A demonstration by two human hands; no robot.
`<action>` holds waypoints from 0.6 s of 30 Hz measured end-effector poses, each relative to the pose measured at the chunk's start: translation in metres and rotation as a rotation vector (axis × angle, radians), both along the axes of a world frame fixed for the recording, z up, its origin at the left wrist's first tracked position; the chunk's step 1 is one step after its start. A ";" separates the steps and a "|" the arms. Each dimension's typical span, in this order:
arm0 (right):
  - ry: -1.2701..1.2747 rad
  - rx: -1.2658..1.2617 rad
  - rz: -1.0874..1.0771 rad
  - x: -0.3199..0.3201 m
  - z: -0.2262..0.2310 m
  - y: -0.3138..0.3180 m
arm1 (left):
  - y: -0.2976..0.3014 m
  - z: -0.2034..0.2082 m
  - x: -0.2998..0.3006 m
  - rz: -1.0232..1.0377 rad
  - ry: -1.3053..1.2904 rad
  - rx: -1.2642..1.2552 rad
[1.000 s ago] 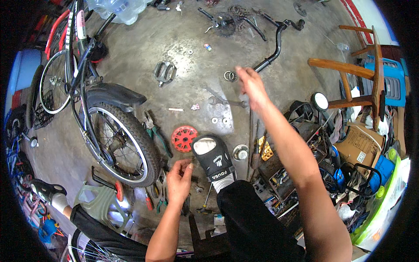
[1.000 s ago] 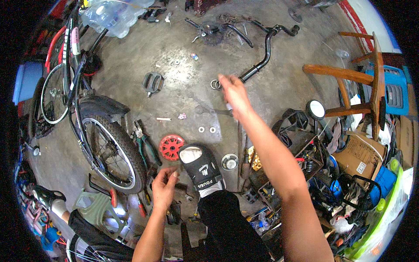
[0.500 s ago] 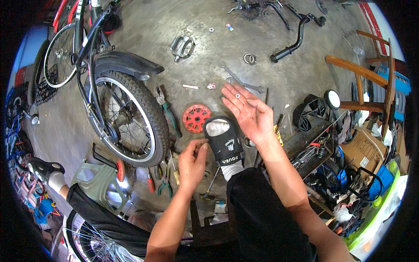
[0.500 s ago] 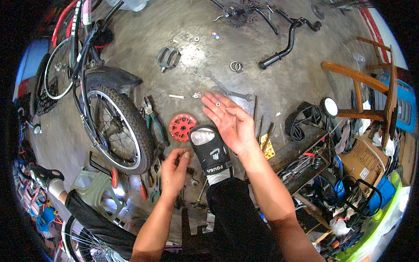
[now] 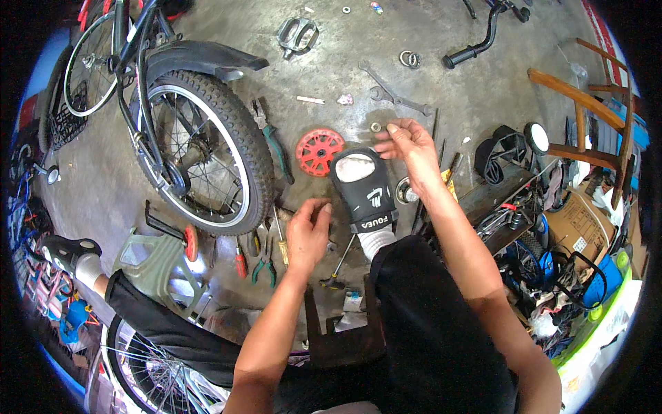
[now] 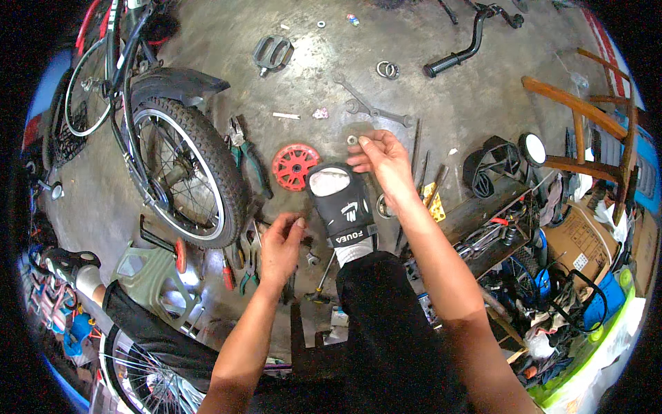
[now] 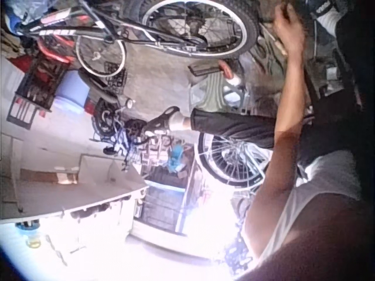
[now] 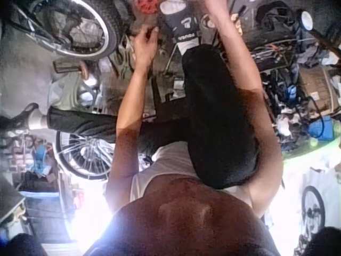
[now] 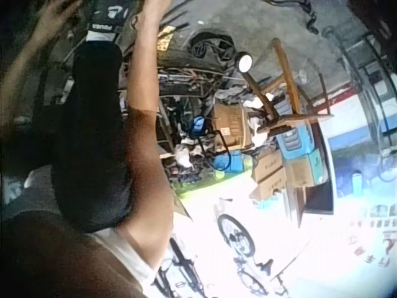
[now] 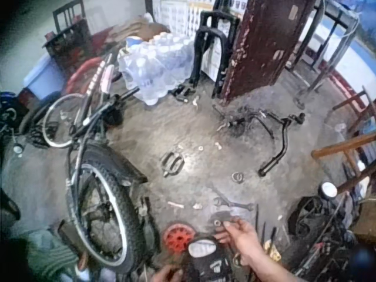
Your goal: The person assembles a bicycle training wheel by inserting a metal bolt through the red plastic wheel and training wheel arm, then secures it using a wrench and a screwdriver.
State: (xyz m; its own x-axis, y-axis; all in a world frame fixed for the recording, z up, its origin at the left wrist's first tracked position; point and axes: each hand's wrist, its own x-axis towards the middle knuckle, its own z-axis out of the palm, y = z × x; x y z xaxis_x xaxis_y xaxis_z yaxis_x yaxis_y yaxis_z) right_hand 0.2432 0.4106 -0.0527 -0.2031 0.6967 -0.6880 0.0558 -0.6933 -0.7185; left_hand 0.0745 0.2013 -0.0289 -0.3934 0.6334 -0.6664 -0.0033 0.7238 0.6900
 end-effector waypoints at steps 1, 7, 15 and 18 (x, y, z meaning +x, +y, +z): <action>-0.088 0.058 0.090 0.008 -0.013 -0.001 | -0.006 -0.001 0.001 0.002 -0.006 -0.001; -0.460 0.352 0.374 0.034 -0.047 0.001 | -0.021 -0.005 0.001 -0.064 0.128 -0.020; -0.632 0.577 0.453 0.030 -0.045 0.004 | 0.035 -0.030 -0.007 0.465 -0.197 -0.114; -0.616 0.582 0.402 0.027 -0.046 0.007 | 0.053 -0.036 -0.009 0.569 -0.292 -0.158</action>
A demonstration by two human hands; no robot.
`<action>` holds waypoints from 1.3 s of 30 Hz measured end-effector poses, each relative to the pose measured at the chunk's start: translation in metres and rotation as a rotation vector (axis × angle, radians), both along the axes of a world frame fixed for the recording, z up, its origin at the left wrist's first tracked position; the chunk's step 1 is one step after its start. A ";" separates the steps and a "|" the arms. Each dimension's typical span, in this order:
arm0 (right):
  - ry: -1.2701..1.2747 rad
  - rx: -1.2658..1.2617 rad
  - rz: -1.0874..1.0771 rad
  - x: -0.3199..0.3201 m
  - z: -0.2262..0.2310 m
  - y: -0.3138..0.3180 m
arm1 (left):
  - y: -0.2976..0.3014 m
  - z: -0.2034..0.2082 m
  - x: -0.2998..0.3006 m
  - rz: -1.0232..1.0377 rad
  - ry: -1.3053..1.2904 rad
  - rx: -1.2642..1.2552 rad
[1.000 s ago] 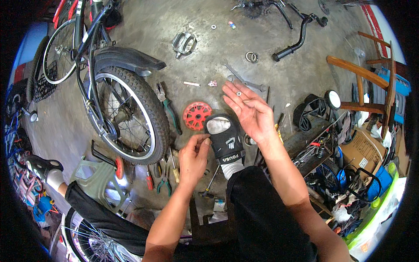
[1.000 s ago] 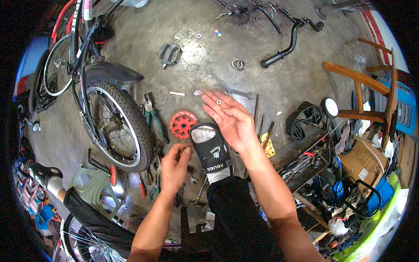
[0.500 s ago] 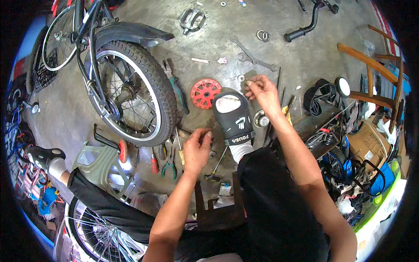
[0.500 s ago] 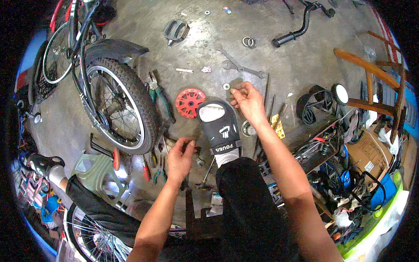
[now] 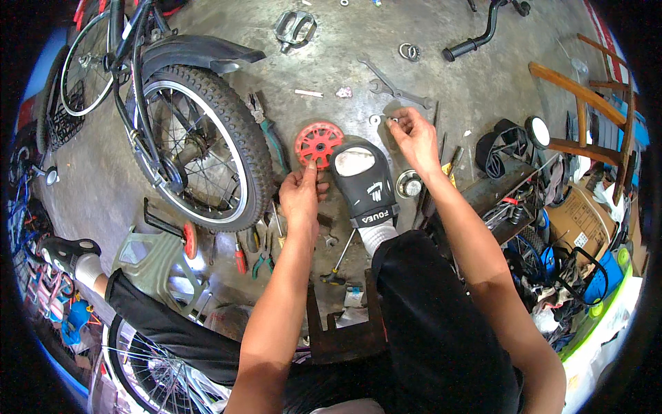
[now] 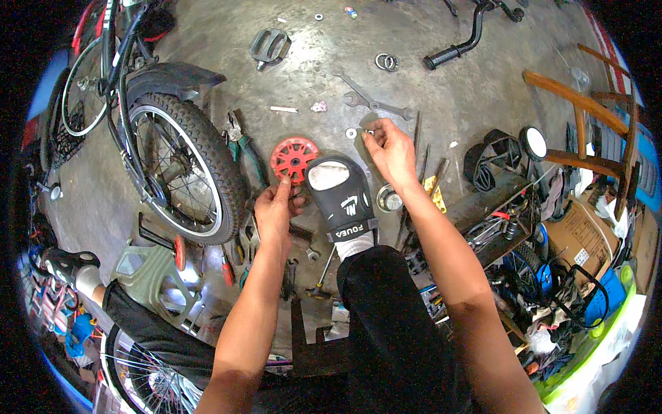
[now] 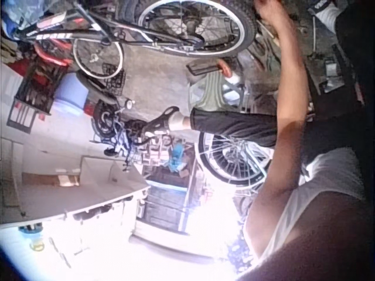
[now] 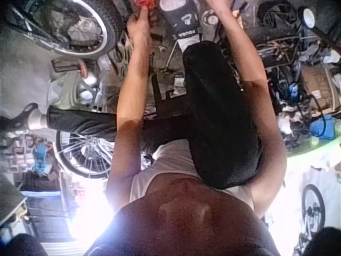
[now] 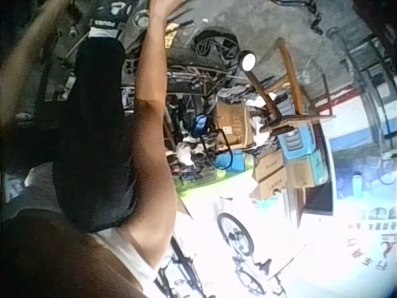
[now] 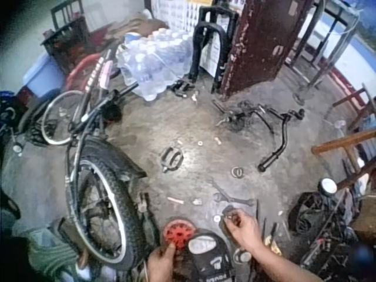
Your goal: The person assembles a bicycle training wheel by inserting a metal bolt through the red plastic wheel and training wheel arm, then secures it using a wrench and a screwdriver.
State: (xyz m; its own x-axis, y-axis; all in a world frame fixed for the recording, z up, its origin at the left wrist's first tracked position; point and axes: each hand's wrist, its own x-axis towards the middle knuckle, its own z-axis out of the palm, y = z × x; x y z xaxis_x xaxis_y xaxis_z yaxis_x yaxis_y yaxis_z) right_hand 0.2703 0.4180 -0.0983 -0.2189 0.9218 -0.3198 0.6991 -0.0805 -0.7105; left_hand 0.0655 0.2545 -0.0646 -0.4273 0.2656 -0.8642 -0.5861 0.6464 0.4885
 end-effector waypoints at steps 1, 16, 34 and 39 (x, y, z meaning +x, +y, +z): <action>0.032 -0.025 -0.050 -0.001 0.000 0.000 | 0.003 -0.002 0.000 0.001 0.005 -0.019; 0.231 -0.177 -0.274 0.028 0.001 -0.013 | 0.090 0.010 0.003 -0.032 0.347 0.074; 0.514 -0.294 -0.350 0.009 0.000 -0.032 | 0.075 0.124 -0.005 0.065 -0.234 0.217; 0.539 -0.269 -0.348 -0.007 0.019 -0.029 | 0.009 0.186 -0.110 0.285 0.160 0.516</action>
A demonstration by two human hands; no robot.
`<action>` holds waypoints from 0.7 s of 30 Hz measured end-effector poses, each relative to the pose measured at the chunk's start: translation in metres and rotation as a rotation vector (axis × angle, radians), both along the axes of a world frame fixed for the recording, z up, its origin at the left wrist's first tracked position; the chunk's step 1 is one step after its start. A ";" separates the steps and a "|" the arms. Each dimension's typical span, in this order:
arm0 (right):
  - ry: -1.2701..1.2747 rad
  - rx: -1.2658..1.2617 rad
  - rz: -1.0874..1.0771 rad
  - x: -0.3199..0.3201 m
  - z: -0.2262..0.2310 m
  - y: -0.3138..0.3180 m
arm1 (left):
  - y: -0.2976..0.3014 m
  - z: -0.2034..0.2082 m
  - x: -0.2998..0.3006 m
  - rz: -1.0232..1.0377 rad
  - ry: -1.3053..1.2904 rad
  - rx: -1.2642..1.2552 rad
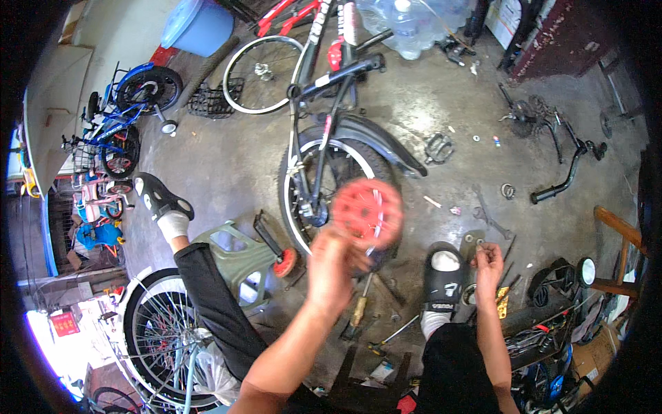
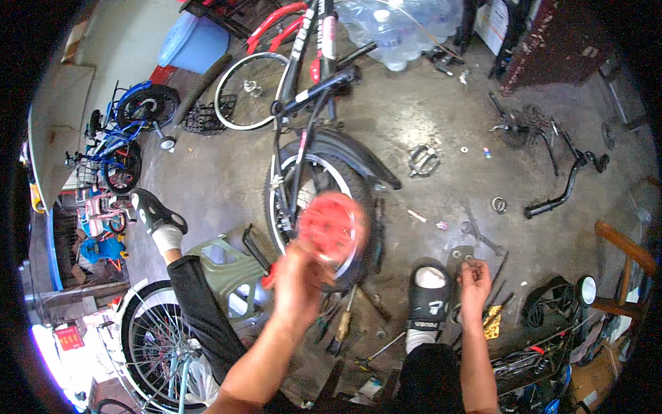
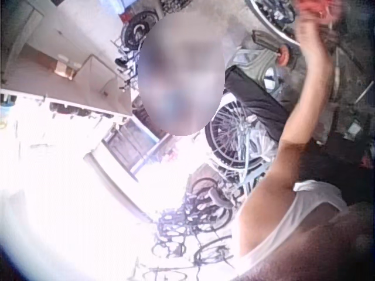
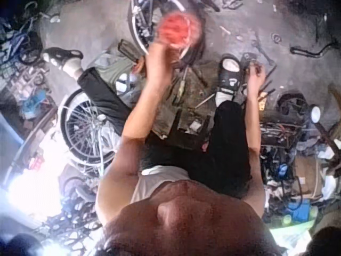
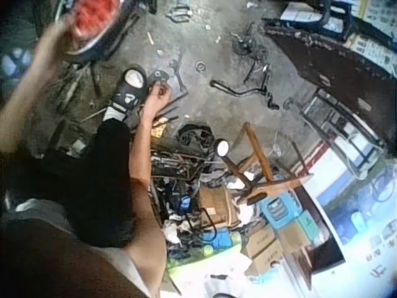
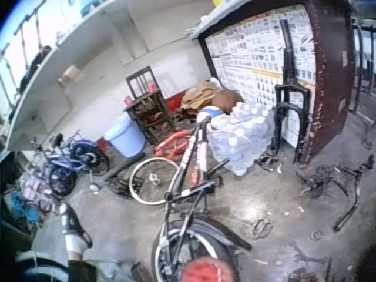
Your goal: The person assembles a bicycle training wheel by inserting a metal bolt through the red plastic wheel and training wheel arm, then secures it using a wrench and a screwdriver.
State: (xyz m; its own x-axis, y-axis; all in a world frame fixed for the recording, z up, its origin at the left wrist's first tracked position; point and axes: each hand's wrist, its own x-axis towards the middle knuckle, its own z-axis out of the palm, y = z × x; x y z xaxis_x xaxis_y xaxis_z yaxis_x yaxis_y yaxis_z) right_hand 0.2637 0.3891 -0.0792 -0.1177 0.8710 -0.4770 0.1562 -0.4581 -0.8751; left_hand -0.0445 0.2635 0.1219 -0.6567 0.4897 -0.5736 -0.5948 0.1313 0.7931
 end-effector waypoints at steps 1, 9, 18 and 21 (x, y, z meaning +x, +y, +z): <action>-0.006 -0.004 -0.010 -0.006 0.004 -0.002 | -0.017 -0.008 -0.032 0.122 0.038 -0.007; 0.034 0.017 0.009 -0.049 0.001 -0.012 | -0.134 -0.124 -0.214 0.543 0.006 -0.317; -0.105 0.061 0.099 -0.060 0.014 0.000 | -0.097 -0.127 -0.360 0.547 -0.009 -0.218; -0.103 0.080 0.106 -0.058 0.012 0.002 | -0.089 -0.096 -0.332 0.376 0.096 -0.261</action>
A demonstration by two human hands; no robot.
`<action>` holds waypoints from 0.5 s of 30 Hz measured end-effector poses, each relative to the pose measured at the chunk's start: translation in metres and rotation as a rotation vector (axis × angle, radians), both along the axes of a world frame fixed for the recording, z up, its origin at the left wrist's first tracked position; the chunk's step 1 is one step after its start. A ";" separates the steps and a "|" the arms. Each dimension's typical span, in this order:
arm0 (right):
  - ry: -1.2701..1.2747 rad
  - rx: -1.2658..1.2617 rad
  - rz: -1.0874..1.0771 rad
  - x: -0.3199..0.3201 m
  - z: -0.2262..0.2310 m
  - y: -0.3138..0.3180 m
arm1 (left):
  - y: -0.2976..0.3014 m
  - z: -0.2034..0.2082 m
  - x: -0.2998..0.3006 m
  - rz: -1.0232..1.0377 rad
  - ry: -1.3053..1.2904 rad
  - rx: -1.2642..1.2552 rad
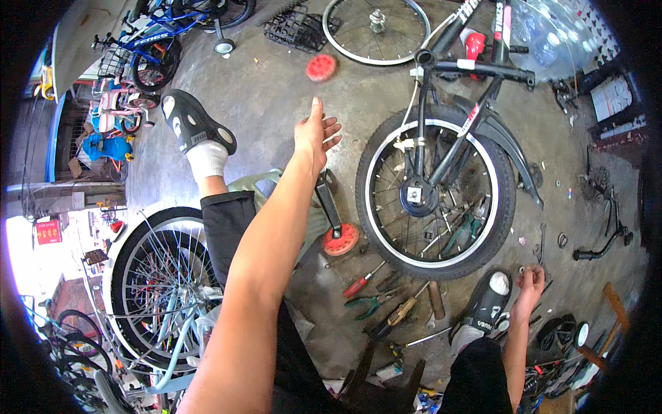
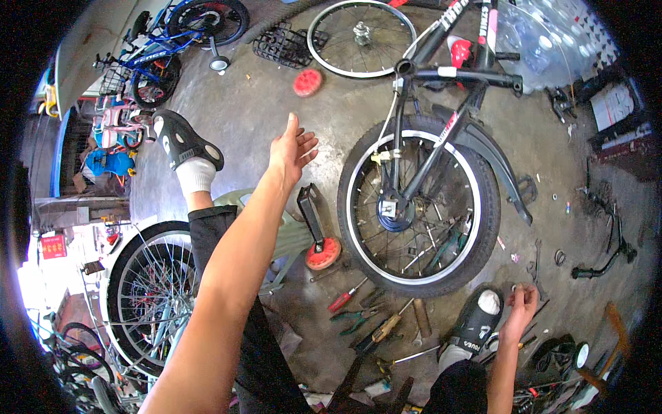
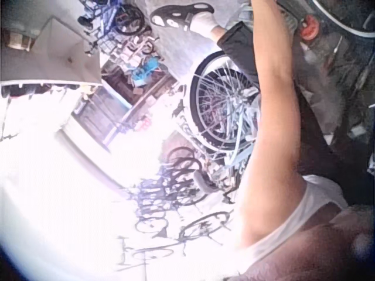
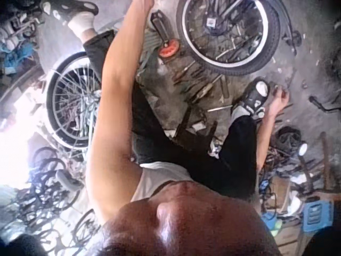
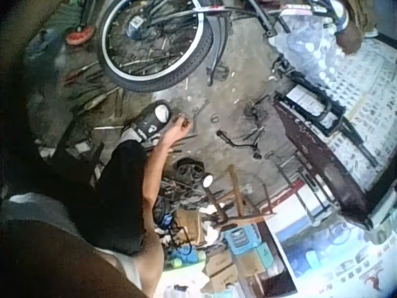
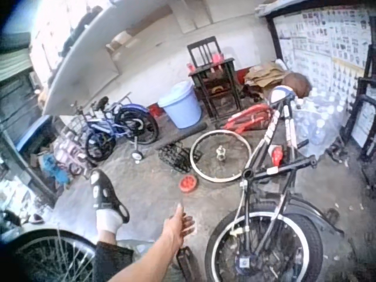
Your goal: The person assembles a bicycle training wheel by inserting a metal bolt through the red plastic wheel and training wheel arm, then secures it using a wrench and a screwdriver.
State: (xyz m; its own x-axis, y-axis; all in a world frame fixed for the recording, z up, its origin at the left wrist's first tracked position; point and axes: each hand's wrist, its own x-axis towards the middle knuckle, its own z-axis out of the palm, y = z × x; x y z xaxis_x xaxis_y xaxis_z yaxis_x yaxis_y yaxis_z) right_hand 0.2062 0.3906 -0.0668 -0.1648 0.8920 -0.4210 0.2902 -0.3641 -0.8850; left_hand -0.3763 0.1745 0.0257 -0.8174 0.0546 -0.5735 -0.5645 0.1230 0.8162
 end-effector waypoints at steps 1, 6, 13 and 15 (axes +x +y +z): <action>0.013 -0.012 0.001 0.001 -0.004 -0.001 | -0.005 0.006 0.022 -0.084 0.043 -0.013; 0.036 -0.035 -0.041 -0.012 0.005 -0.006 | -0.058 0.025 0.151 -0.104 0.025 -0.043; 0.219 -0.080 0.005 -0.046 0.021 -0.015 | -0.126 0.004 0.356 -0.064 -0.346 -0.143; 0.220 -0.109 0.020 -0.044 0.017 -0.015 | -0.131 -0.003 0.397 -0.173 -0.425 -0.148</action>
